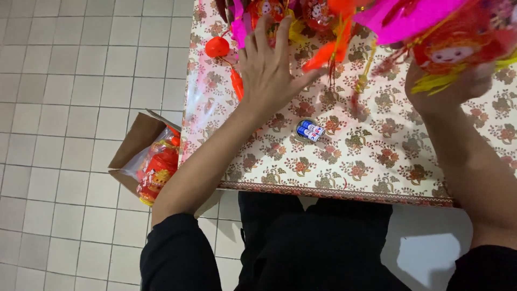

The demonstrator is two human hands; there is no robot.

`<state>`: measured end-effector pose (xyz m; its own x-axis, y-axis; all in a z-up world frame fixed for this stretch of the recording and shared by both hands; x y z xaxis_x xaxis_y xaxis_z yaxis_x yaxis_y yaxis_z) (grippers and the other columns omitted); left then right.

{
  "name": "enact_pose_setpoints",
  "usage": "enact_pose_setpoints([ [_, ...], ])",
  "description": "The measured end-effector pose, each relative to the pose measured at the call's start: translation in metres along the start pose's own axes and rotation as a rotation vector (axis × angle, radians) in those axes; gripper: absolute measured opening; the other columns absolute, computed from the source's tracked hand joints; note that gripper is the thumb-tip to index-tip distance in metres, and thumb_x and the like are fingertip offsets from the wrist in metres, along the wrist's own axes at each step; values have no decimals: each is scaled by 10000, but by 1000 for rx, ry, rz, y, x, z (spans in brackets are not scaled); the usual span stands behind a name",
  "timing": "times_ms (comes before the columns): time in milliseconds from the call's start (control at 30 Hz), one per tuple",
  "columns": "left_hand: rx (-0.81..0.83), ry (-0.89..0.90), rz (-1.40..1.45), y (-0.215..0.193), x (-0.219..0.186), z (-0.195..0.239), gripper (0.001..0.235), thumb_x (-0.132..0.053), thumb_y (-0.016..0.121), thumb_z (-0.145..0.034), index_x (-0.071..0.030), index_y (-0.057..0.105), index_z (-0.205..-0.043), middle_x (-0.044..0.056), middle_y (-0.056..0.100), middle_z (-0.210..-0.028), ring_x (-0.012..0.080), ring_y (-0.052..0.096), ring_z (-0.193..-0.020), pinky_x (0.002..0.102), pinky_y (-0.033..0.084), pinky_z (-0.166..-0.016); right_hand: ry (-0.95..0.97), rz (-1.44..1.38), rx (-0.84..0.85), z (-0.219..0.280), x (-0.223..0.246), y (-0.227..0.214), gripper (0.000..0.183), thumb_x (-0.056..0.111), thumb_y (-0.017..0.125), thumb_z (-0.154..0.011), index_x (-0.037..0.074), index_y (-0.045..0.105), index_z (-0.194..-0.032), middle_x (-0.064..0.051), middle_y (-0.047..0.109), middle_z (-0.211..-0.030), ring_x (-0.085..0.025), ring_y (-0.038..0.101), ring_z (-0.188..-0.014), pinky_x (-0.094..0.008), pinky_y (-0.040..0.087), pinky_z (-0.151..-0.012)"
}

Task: Assembling colorful toy lanterns by connecting plastic sticks and other decorative components on a table.

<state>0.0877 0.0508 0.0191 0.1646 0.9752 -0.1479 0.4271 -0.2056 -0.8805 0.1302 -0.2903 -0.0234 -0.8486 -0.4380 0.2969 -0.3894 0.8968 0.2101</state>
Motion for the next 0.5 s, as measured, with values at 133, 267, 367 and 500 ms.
enact_pose_setpoints([
  [133,-160,128,150,1,-6,-2,790,-704,659,-920,-214,384,-1475,108,488,-1438,270,536,-1236,395,478,-923,366,-359,-83,-5,0,-6,610,596,495,-960,327,639,-1488,90,642,-1492,-147,572,-1439,-421,551,-1115],
  [267,-215,439,580,-6,-18,0,335,0,672,-906,-83,604,-1223,59,677,-1154,215,590,-1053,332,462,-910,535,-70,52,-35,22,10,710,769,496,-972,278,569,-1480,26,597,-1372,-197,612,-1286,-408,611,-1032],
  [367,68,485,629,-6,-16,9,455,12,502,-979,-47,373,-1412,121,664,-1079,81,379,-525,244,259,-458,662,162,148,-59,28,52,820,898,502,-982,243,516,-1475,-22,562,-1281,-236,639,-1171,-399,656,-969],
  [500,418,522,556,-11,-27,12,265,-235,401,-1003,-67,463,-1198,145,699,-766,70,403,-394,218,334,-322,977,153,-110,-26,9,-3,996,920,680,-792,225,530,-1490,-4,583,-1402,-196,612,-1383,-378,590,-1210],
])
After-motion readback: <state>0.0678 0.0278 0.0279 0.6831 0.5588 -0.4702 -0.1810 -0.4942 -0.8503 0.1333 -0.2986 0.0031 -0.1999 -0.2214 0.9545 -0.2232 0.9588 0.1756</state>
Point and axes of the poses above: each hand's wrist, its own z-axis away from the middle knuckle, its own y-axis out of the palm, x = y × z, the point moved 5 cm from there along -z, towards the middle knuckle
